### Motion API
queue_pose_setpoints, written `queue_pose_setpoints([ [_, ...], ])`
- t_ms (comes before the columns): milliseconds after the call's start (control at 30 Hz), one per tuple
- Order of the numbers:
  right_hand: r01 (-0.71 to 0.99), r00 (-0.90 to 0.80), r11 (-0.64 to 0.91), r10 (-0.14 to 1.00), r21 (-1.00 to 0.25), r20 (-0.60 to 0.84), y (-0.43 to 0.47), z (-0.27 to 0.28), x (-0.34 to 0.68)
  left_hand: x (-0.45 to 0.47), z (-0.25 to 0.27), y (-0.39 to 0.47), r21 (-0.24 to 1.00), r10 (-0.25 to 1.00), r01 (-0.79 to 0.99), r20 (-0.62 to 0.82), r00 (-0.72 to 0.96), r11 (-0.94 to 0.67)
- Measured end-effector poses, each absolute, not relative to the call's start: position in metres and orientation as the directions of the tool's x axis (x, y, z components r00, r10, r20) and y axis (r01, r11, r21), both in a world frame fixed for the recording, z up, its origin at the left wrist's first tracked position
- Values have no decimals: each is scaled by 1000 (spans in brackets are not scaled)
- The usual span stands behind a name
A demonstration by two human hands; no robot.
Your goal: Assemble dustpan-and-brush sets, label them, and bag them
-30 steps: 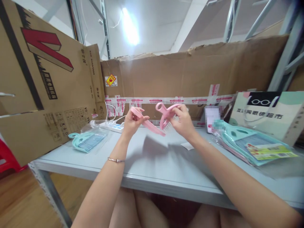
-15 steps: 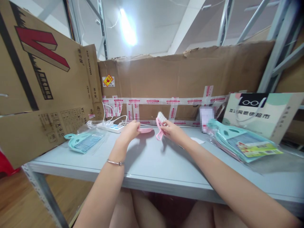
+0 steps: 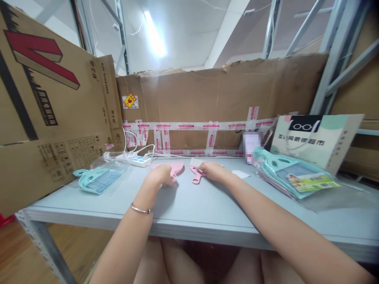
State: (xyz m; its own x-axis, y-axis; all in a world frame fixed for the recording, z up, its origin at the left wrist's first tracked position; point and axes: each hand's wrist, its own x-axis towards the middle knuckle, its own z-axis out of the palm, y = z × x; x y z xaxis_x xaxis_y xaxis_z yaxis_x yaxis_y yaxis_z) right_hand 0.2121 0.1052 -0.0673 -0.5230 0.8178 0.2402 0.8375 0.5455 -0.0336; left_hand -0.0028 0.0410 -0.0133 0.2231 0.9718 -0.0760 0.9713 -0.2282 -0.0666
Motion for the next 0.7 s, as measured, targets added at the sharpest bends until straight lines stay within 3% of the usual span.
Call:
queue_pose_setpoints([
  [100,789,-478,548,831,-276,284,112,-78,215,-4,-8,35,49,966,971,-101,237,-233],
  [167,736,-438,529,848,-421,299,114,-80,213,-6,-8,35,52,976,977,-65,209,-206],
  [267,680,-344,517,851,-520,397,113,-69,218,-11,-12,41,91,985,981,-14,173,-171],
  [367,742,-120,456,811,-491,572,107,-50,252,-14,-14,45,152,987,976,60,147,-154],
  [500,944,144,122,682,-306,717,86,-46,339,-11,-11,43,159,979,973,146,142,-165],
  [600,957,276,-149,723,-248,634,63,-59,386,-7,-9,41,153,977,971,134,163,-183],
  [700,945,323,-250,817,-211,478,45,-65,388,-6,-9,41,172,965,962,193,176,-210],
])
